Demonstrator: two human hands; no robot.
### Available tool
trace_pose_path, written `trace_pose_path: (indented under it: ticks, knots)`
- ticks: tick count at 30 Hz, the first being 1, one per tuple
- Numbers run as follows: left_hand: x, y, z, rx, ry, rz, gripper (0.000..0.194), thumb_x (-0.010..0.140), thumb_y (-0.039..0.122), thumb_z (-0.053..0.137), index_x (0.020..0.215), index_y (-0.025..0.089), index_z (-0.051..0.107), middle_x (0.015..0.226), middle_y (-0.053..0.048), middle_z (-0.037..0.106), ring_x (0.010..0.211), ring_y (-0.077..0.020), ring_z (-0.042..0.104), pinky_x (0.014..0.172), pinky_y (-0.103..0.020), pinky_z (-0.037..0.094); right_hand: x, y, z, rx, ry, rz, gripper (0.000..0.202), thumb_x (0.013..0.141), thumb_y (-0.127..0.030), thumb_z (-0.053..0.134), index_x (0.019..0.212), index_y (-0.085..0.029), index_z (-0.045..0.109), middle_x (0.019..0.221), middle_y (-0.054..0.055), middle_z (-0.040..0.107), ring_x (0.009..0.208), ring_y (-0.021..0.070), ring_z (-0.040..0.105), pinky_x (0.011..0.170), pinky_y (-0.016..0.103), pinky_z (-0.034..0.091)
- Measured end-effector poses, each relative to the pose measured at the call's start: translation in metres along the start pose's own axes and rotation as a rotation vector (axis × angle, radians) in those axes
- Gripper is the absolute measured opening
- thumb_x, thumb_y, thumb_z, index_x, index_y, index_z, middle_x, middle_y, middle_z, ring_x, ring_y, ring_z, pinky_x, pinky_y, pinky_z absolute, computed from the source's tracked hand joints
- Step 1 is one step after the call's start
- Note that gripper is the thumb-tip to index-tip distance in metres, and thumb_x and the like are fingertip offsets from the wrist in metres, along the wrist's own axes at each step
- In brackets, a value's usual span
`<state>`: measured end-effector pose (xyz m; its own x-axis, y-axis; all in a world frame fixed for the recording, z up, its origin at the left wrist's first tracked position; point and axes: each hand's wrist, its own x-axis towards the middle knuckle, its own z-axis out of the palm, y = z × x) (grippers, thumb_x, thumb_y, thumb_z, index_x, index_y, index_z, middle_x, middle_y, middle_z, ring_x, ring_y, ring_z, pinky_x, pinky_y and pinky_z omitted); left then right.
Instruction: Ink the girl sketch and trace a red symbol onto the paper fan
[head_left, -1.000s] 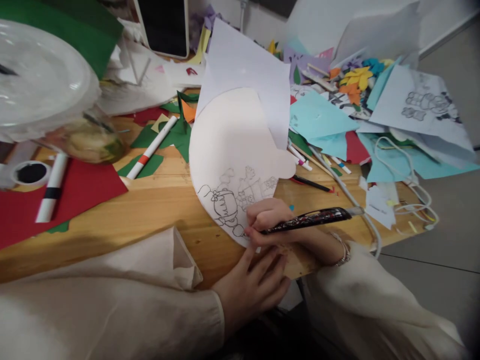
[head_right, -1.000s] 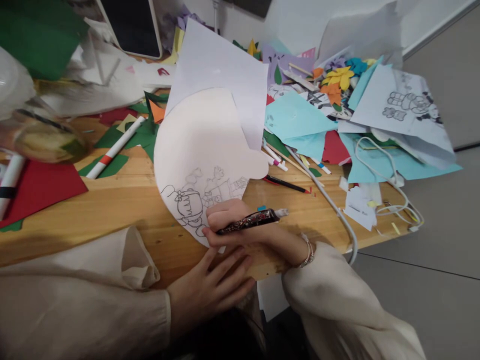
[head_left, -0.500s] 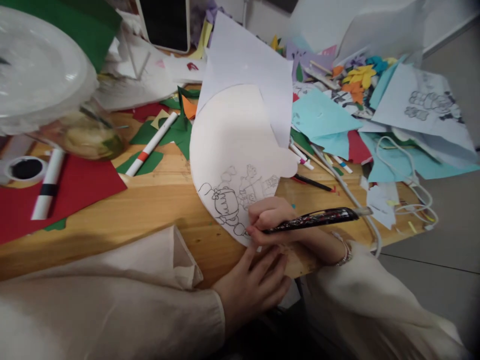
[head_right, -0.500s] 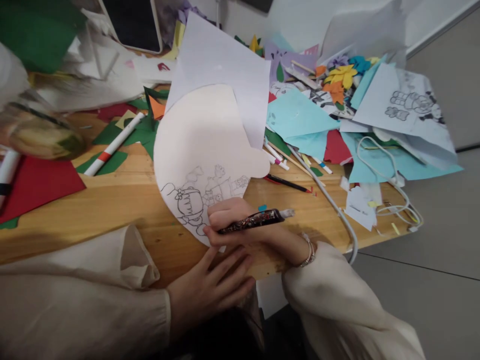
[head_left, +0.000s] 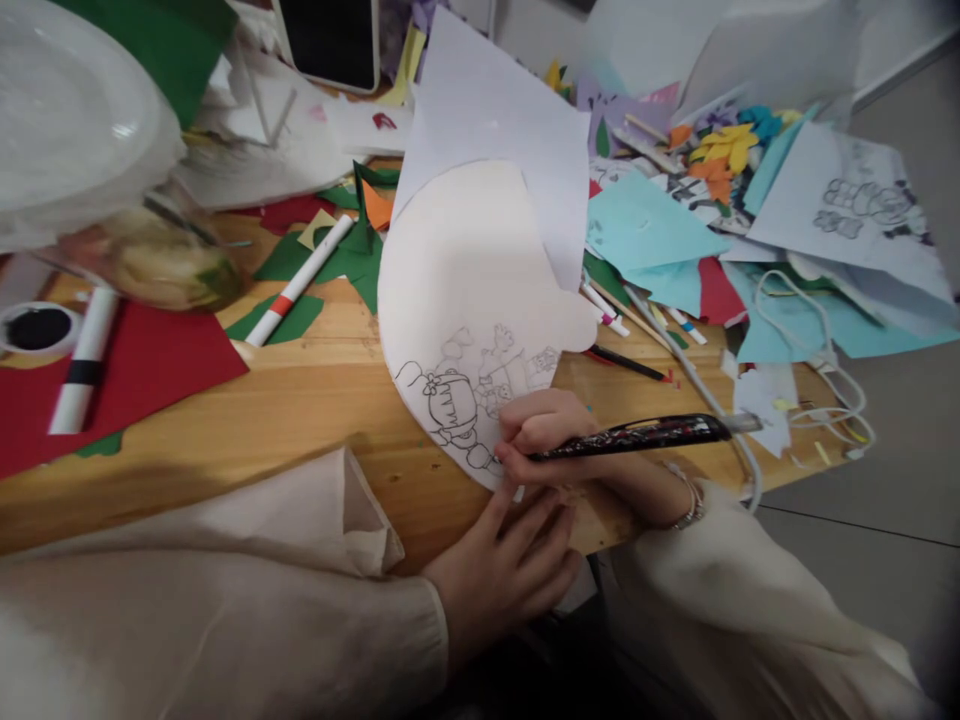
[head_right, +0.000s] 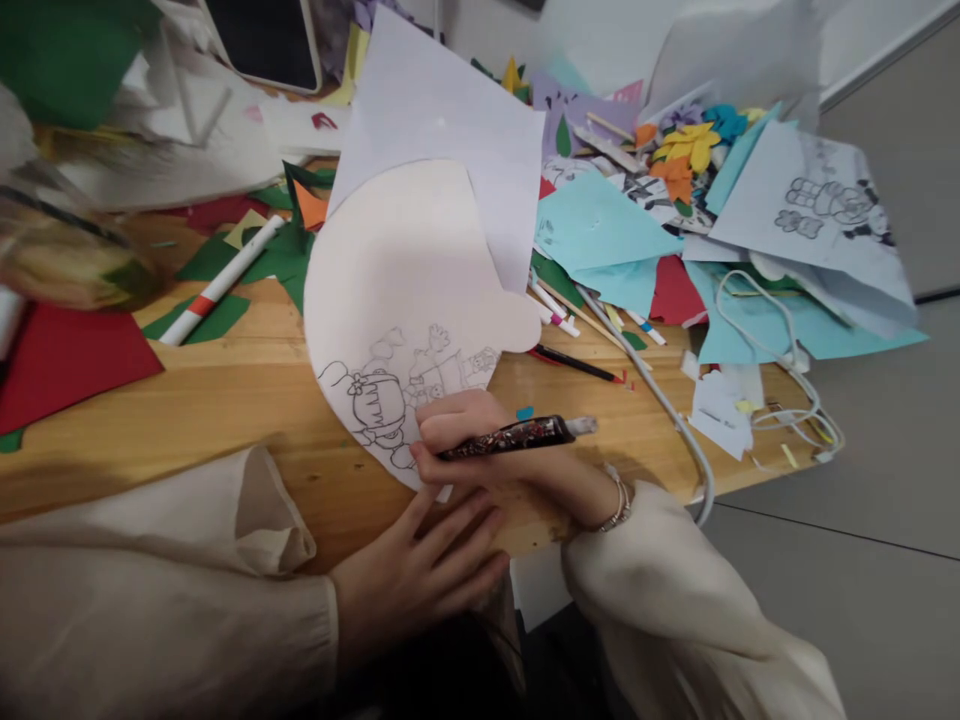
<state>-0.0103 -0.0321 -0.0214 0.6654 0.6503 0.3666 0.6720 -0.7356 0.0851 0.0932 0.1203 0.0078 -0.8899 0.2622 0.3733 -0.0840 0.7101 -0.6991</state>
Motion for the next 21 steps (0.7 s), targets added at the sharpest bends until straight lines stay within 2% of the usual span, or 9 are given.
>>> trace_pose_path:
  ticks: [7,13,17,21]
  knots:
    - [-0.0001,0.0002,-0.0005,-0.009,-0.016,0.013,0.033,0.1,0.029,0.039,0.129,0.027,0.055,0.14,-0.005,0.052,0.128,-0.0283,0.048,0.102,-0.056,0.036,0.0,0.0,0.0,-0.005,0.025,-0.002,0.039,0.088,-0.013,0.049,0.058,-0.019,0.025,0.053,-0.005,0.035,0.05,0.0071,0.029,0.047,0.023,0.023]
    - [-0.0003,0.0005,-0.0002,-0.005,-0.013,0.002,0.033,0.1,0.029,0.038,0.128,0.027,0.055,0.139,-0.004,0.053,0.128,-0.0286,0.048,0.104,-0.057,0.033,0.0013,-0.0035,-0.0059,-0.017,-0.001,0.074,0.04,0.089,-0.016,0.049,0.056,-0.019,0.026,0.053,-0.005,0.042,0.049,0.0059,0.037,0.046,0.02,0.028]
    - [-0.0007,0.0,-0.0005,-0.007,-0.021,0.015,0.034,0.1,0.029,0.038,0.129,0.026,0.055,0.14,-0.005,0.053,0.128,-0.0285,0.048,0.1,-0.055,0.037,0.0013,-0.0036,-0.0045,0.061,-0.037,0.003,0.039,0.088,-0.016,0.052,0.056,-0.019,0.03,0.053,-0.004,0.043,0.049,0.0059,0.038,0.047,0.021,0.029]
    - [-0.0005,-0.0004,-0.0009,-0.013,-0.021,0.002,0.033,0.1,0.028,0.038,0.129,0.026,0.055,0.14,-0.005,0.052,0.128,-0.0284,0.048,0.097,-0.053,0.04,0.0022,-0.0032,-0.0012,0.056,-0.039,0.01,0.039,0.087,-0.013,0.052,0.056,-0.019,0.03,0.054,-0.004,0.044,0.049,0.0063,0.037,0.046,0.022,0.027]
